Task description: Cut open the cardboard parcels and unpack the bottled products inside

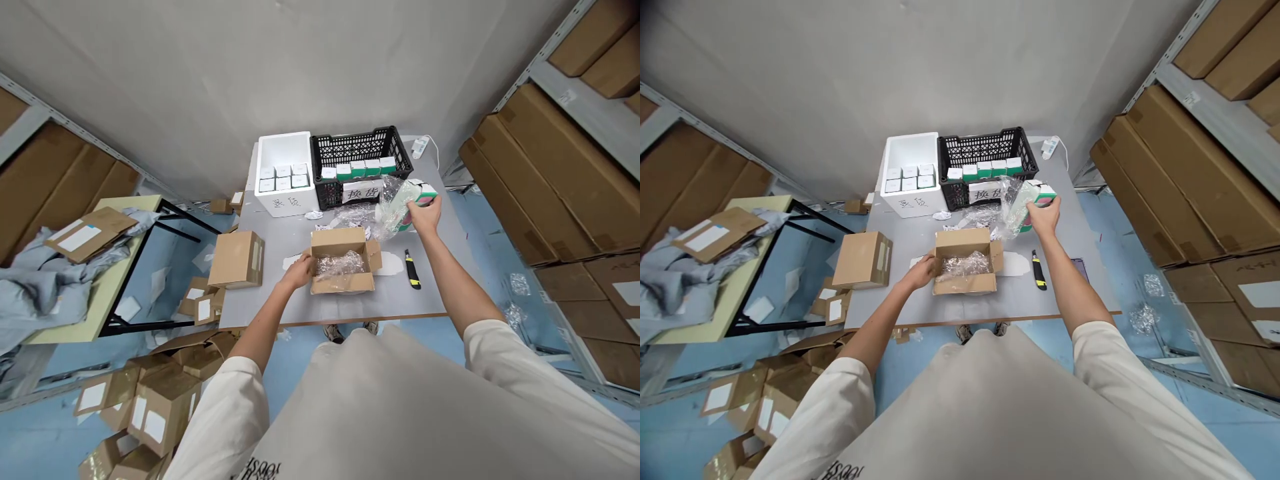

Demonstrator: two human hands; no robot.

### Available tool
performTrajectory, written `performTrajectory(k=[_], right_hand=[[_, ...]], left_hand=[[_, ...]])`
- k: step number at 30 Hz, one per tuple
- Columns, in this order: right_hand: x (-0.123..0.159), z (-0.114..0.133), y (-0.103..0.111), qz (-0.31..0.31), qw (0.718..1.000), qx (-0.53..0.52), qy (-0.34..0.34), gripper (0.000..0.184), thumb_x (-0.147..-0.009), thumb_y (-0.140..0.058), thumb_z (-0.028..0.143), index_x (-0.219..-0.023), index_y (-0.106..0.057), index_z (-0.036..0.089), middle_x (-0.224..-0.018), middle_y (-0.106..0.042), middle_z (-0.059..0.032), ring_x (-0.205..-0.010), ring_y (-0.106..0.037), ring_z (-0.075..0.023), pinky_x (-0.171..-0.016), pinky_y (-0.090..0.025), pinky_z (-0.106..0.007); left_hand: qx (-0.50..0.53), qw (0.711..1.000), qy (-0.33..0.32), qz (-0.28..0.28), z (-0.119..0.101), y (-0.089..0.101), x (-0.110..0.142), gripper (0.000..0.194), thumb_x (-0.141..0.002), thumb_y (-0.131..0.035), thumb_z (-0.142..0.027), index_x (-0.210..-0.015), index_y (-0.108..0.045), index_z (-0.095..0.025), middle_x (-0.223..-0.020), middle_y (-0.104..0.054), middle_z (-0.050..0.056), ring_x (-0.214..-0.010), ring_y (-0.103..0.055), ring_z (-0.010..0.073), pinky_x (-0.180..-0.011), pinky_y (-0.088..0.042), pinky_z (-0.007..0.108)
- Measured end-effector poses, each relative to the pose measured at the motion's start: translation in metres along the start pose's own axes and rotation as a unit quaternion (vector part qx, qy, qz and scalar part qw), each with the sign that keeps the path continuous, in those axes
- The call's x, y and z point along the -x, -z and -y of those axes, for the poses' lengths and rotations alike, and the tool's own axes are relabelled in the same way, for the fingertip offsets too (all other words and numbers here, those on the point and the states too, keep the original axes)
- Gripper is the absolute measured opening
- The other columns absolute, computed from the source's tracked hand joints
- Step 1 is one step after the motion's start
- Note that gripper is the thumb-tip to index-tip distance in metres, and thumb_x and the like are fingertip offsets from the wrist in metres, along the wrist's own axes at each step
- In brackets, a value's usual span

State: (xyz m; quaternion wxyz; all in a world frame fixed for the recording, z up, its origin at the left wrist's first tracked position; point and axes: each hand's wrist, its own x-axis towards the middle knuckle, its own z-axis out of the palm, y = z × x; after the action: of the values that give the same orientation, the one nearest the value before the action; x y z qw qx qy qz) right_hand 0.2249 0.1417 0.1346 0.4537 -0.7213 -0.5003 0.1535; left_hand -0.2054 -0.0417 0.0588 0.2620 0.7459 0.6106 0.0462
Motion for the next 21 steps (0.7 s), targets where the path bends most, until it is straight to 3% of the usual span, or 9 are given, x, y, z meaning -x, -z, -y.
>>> performTrajectory(k=[6, 11, 16, 21], right_hand=[[0.032, -0.062, -0.005, 0.017, 0.996, 0.045, -0.08, 0.052, -0.071, -0.074, 0.048, -0.106, -0.043, 0.026, -0.098, -0.064, -0.005, -0.091, -0.063, -0.0265, -0.089, -0.052, -0.044], [0.063, -0.095, -0.021, 0.046, 0.987, 0.035, -0.149, 0.054, -0.071, -0.072, 0.044, -0.111, -0.042, 0.025, -0.098, -0.065, -0.0042, -0.091, -0.063, -0.0255, -0.09, -0.052, -0.041], [0.073, -0.115, -0.031, 0.023, 0.989, 0.003, -0.143, 0.064, -0.073, -0.069, 0.037, -0.128, -0.04, 0.022, -0.109, -0.065, -0.0068, -0.099, -0.063, -0.0247, -0.095, -0.05, -0.041], [0.082, -0.126, -0.029, 0.087, 0.989, -0.004, -0.117, 0.076, -0.073, -0.068, 0.036, -0.14, -0.035, 0.021, -0.128, -0.06, -0.0138, -0.114, -0.06, -0.0272, -0.101, -0.048, -0.044]], left_hand=[[0.009, 0.999, 0.034, 0.003, -0.004, -0.004, -0.001, 0.046, -0.093, -0.046, -0.023, -0.138, -0.056, -0.023, -0.149, -0.053, 0.011, -0.133, -0.056, 0.0274, -0.112, -0.048, 0.042], [0.012, 0.998, 0.063, 0.007, -0.013, -0.007, 0.002, 0.043, -0.097, -0.045, -0.029, -0.137, -0.057, -0.021, -0.154, -0.049, 0.012, -0.138, -0.053, 0.0283, -0.115, -0.046, 0.045], [0.011, 0.996, 0.082, 0.011, -0.019, -0.007, 0.003, 0.046, -0.097, -0.048, -0.033, -0.141, -0.055, -0.019, -0.157, -0.046, 0.013, -0.14, -0.052, 0.0291, -0.115, -0.047, 0.045], [0.011, 0.996, 0.087, -0.001, -0.02, -0.01, 0.0, 0.045, -0.098, -0.046, -0.031, -0.141, -0.054, -0.021, -0.155, -0.048, 0.012, -0.14, -0.051, 0.0275, -0.117, -0.045, 0.045]])
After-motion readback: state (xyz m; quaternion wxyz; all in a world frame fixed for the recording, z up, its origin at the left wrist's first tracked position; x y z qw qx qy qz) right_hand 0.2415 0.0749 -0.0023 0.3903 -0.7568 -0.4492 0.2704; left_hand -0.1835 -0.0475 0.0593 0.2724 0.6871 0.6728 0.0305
